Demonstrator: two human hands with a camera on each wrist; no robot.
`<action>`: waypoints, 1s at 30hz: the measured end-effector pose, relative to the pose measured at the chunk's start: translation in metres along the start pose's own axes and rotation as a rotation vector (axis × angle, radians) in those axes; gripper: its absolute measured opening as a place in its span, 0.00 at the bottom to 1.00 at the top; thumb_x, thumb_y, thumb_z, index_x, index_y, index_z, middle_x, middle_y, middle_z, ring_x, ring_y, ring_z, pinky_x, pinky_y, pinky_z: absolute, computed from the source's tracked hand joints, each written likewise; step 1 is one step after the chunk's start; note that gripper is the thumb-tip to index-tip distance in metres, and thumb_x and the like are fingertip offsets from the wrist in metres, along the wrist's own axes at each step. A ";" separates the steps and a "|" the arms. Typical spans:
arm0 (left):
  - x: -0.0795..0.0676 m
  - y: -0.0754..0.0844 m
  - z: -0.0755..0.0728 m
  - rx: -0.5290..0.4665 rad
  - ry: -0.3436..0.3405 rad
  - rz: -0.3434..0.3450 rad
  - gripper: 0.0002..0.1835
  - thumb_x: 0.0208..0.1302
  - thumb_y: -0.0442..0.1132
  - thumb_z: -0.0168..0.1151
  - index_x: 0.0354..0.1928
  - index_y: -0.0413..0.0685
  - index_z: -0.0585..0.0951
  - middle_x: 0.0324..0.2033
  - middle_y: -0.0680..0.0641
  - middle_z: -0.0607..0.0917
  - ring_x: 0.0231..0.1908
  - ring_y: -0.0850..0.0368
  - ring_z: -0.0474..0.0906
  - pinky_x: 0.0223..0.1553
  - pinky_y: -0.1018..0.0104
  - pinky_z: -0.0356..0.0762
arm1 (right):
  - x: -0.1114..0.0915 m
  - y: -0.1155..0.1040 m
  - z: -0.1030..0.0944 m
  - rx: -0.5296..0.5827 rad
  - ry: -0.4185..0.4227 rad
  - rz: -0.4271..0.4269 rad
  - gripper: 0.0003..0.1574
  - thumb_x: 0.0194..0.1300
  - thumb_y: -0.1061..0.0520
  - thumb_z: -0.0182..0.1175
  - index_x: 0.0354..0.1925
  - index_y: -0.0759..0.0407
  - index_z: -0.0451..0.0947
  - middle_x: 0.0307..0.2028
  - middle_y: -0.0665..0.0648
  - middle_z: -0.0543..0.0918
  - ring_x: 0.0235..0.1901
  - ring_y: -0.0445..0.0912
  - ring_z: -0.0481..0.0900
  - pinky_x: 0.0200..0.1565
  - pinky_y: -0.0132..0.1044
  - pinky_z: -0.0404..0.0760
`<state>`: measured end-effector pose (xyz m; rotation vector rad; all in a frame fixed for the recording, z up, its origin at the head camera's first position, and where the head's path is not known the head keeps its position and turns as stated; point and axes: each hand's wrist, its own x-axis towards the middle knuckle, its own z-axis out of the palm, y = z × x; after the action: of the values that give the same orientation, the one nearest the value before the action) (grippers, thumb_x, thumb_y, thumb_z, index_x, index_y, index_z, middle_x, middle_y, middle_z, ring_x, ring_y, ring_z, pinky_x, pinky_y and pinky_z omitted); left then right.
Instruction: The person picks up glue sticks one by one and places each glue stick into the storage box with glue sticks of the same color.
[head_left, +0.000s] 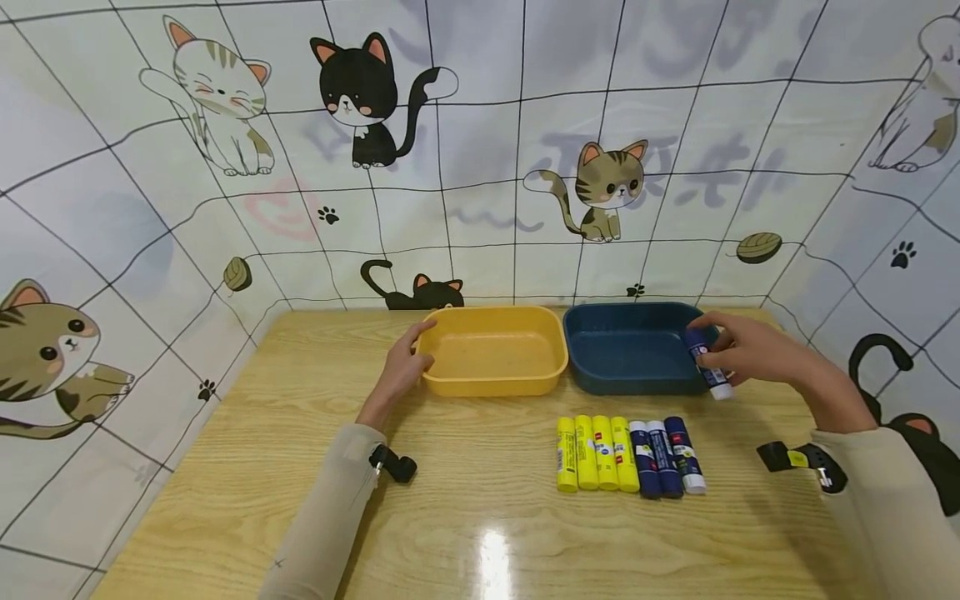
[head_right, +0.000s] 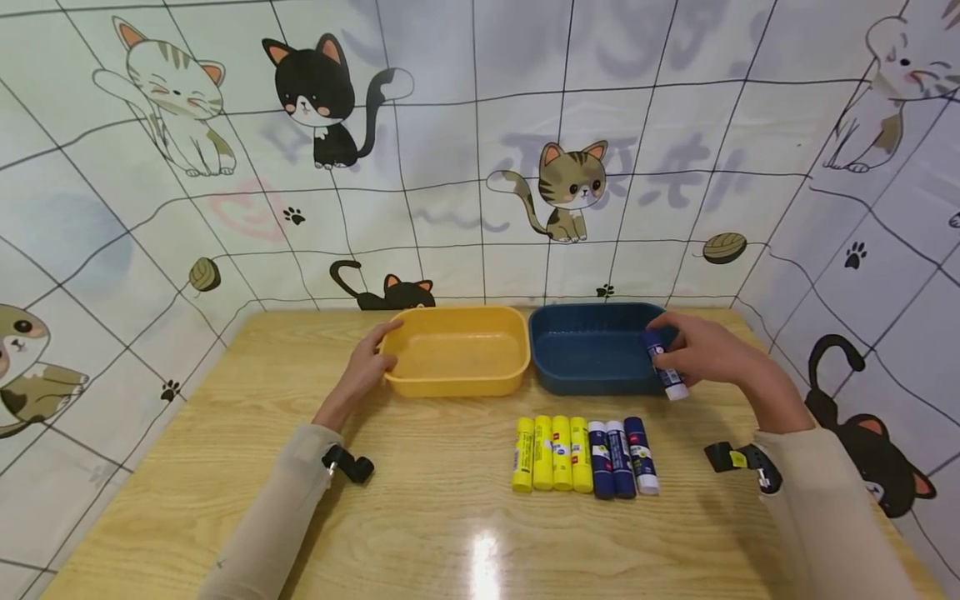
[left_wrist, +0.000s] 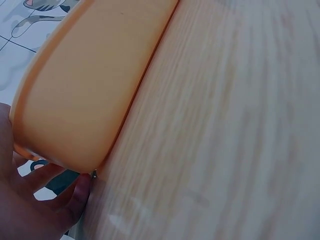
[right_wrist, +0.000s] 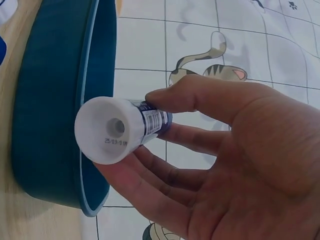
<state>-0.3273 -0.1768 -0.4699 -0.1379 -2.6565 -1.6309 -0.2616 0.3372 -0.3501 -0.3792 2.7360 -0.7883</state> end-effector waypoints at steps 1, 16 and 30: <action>0.000 0.000 0.000 -0.002 0.002 -0.001 0.42 0.55 0.28 0.53 0.76 0.58 0.70 0.75 0.42 0.68 0.54 0.42 0.76 0.40 0.64 0.72 | 0.002 0.000 -0.001 -0.004 0.003 0.000 0.42 0.72 0.56 0.62 0.74 0.72 0.57 0.42 0.68 0.84 0.33 0.50 0.86 0.35 0.47 0.88; 0.001 -0.001 0.001 -0.005 0.003 0.014 0.41 0.55 0.29 0.53 0.75 0.58 0.70 0.74 0.41 0.69 0.50 0.42 0.76 0.37 0.65 0.72 | 0.020 -0.002 -0.011 -0.151 0.033 0.036 0.40 0.68 0.55 0.61 0.70 0.72 0.60 0.39 0.67 0.84 0.26 0.46 0.83 0.30 0.44 0.86; 0.001 -0.001 0.001 0.000 0.007 0.006 0.41 0.55 0.30 0.53 0.75 0.58 0.70 0.74 0.40 0.69 0.51 0.42 0.77 0.35 0.66 0.71 | 0.034 0.000 -0.021 -0.124 -0.010 0.059 0.41 0.70 0.55 0.61 0.70 0.74 0.59 0.44 0.73 0.83 0.30 0.48 0.84 0.33 0.46 0.87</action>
<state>-0.3283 -0.1764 -0.4711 -0.1400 -2.6489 -1.6265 -0.3004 0.3362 -0.3394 -0.3257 2.7805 -0.6021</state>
